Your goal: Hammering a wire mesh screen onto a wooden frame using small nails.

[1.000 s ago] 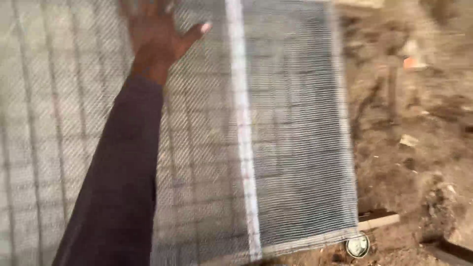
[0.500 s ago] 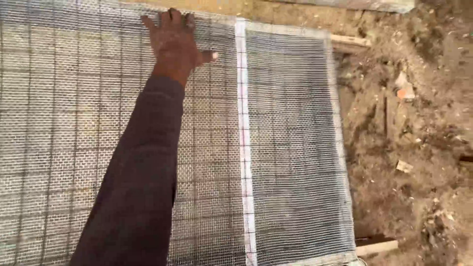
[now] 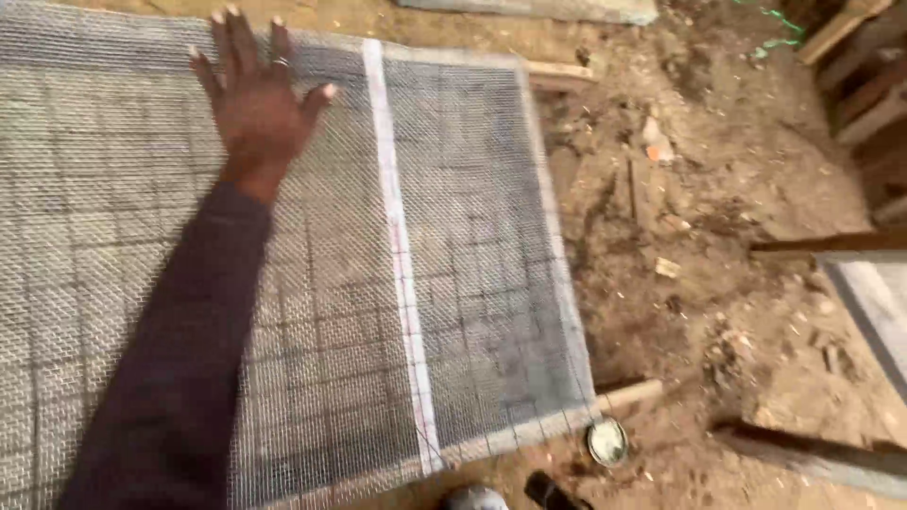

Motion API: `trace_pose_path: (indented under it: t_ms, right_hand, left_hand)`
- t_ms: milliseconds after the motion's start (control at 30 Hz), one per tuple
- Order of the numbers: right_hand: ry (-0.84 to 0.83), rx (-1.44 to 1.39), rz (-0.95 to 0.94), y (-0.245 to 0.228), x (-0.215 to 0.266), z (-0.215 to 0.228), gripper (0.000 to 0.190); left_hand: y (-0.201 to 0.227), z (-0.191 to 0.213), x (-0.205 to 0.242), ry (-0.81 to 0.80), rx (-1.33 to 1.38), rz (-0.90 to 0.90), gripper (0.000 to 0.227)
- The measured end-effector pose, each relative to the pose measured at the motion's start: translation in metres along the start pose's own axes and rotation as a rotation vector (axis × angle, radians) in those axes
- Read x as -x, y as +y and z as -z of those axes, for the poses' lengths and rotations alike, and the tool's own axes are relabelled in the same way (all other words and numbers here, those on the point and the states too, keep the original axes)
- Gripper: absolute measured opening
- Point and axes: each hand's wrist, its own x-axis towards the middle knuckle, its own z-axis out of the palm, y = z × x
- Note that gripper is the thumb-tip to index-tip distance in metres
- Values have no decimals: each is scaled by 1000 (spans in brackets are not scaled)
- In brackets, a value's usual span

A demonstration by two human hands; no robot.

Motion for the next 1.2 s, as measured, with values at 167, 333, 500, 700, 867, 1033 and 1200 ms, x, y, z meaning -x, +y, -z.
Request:
trace_pose_path:
  t_ms: [167, 333, 500, 700, 867, 1033, 1200]
  right_hand:
    - [168, -51, -168, -46, 95, -12, 38]
    - [281, -96, -212, -124, 105, -12, 38]
    - [205, -125, -26, -139, 112, -12, 36]
    - [196, -171, 37, -152, 119, -7, 32]
    - [214, -333, 27, -160, 120, -3, 30]
    - [200, -370, 3, -175, 120, 2, 28]
    - [220, -432, 6, -170, 126, 8, 29]
  left_hand:
    - [23, 84, 83, -177, 130, -132, 83]
    - [97, 162, 266, -307, 285, -135, 67]
    - [145, 154, 451, -385, 450, -660, 22]
    - [222, 112, 456, -837, 801, -197, 25]
    - [237, 9, 471, -1110, 858, -162, 24]
    - [238, 11, 467, -1181, 812, -176, 24]
    - [229, 47, 463, -1172, 630, -282, 34]
